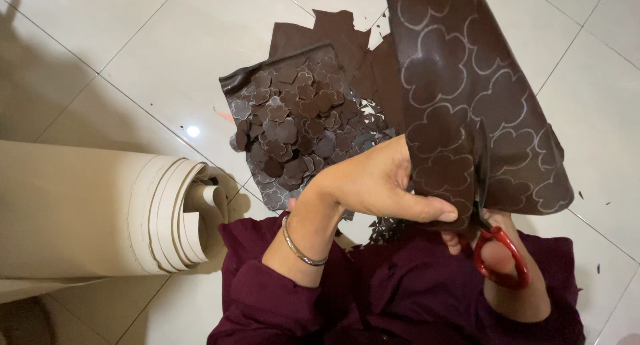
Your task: The person sits on the floor and uses red-handled scissors to cut flower-shaped pieces from a dark brown sheet of material. They repeatedly pick up a piece, cut along the outline, and place the finished shape into a growing pile.
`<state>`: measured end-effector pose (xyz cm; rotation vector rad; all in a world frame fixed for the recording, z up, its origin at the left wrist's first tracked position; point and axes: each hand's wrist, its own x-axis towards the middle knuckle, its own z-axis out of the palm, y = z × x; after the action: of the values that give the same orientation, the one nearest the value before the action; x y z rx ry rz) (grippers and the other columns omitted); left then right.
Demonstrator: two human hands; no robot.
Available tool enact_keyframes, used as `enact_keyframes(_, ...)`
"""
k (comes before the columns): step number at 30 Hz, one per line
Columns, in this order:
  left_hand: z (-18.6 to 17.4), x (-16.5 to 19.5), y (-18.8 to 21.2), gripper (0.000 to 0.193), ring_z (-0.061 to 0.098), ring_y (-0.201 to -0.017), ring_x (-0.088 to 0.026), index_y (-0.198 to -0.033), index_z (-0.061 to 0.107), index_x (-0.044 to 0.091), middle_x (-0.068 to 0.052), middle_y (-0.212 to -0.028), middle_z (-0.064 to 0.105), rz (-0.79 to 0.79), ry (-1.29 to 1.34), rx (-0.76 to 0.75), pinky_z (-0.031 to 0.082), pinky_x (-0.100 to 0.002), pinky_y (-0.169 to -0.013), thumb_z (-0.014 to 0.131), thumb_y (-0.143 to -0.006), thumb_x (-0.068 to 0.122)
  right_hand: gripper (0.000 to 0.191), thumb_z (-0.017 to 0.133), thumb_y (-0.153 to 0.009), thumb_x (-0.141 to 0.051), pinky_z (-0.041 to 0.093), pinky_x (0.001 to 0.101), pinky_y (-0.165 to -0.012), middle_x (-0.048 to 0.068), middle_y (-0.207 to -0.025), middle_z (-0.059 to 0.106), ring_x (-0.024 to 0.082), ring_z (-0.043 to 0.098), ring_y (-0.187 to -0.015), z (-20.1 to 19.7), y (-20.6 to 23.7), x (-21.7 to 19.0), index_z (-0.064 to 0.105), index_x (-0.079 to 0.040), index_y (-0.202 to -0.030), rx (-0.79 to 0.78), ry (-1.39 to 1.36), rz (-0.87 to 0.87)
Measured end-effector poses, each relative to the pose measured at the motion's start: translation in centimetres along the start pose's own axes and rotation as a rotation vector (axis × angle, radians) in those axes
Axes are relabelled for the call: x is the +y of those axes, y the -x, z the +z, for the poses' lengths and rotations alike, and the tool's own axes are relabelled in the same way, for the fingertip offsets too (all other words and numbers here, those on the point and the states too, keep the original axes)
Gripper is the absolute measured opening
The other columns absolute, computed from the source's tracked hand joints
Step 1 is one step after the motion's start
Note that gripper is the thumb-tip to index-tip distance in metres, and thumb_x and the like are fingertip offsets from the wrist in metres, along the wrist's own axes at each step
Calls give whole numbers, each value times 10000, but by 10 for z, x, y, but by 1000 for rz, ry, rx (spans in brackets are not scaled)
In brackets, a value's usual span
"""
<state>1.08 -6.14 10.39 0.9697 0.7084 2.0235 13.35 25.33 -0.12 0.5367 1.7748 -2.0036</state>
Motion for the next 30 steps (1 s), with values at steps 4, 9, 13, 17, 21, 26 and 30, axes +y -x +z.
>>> enact_keyframes(4, 2, -2, -1, 556, 646, -1057, -163, -1422, 418, -19, -99, -1146, 653, 85, -198, 89, 569, -335, -971, 734, -968, -77, 498, 683, -920, -392, 583, 349, -513, 221, -798, 725, 272, 706, -614, -6, -5, 12, 699, 98, -1005, -197, -225, -100)
enact_keyframes(9, -1, -2, -2, 399, 724, -948, -177, -1374, 484, -21, -107, -1020, 718, 28, -77, -61, 621, -325, -894, 712, -1049, -56, 463, 667, -947, -346, 580, 368, -577, 236, -850, 723, 290, 702, -669, -20, -1, 22, 680, 107, -1043, -68, -102, 14)
enact_keyframes(13, 0, -10, -4, 563, 731, -945, -128, -1420, 414, 80, -40, -1023, 730, 10, 71, -63, 623, -303, -894, 726, -958, 6, 449, 661, -974, -337, 576, 363, -635, 230, -893, 723, 286, 703, -726, -30, 26, 38, 673, 99, -1080, -266, -145, -315)
enact_keyframes(17, -4, -20, -3, 484, 650, -1066, -120, -1381, 506, -20, -83, -1146, 694, 2, -158, 4, 552, -286, -999, 783, -987, -77, 436, 656, -1001, -328, 572, 359, -693, 223, -936, 723, 283, 704, -782, -36, 34, 52, 665, 92, -1117, -246, -129, -359)
enact_keyframes(21, -6, -27, -1, 587, 616, -1125, -105, -1412, 471, 1, -63, -1226, 652, 4, -170, 64, 539, -277, -1013, 804, -934, -70, 423, 650, -1028, -319, 568, 354, -751, 217, -979, 723, 280, 705, -839, -36, 18, 53, 657, 85, -1153, -308, -127, -393)
enact_keyframes(26, -2, -19, -2, 686, 554, -1215, -105, -1492, 433, 25, -58, -1355, 606, 69, -168, 44, 498, -288, -1109, 830, -936, -42, 454, 658, -1023, -356, 554, 336, -769, 212, -970, 724, 273, 701, -845, -12, 41, 32, 642, 75, -1163, -200, -179, -435)
enact_keyframes(30, 2, -4, -2, 704, 522, -1354, -97, -1509, 420, 76, -24, -1436, 556, 233, -365, 132, 439, -287, -1194, 818, -929, 63, 696, 669, -894, -675, 543, 255, -660, 94, -918, 676, 162, 656, -776, 4, 35, -1, 616, -18, -1118, -66, 177, -435)
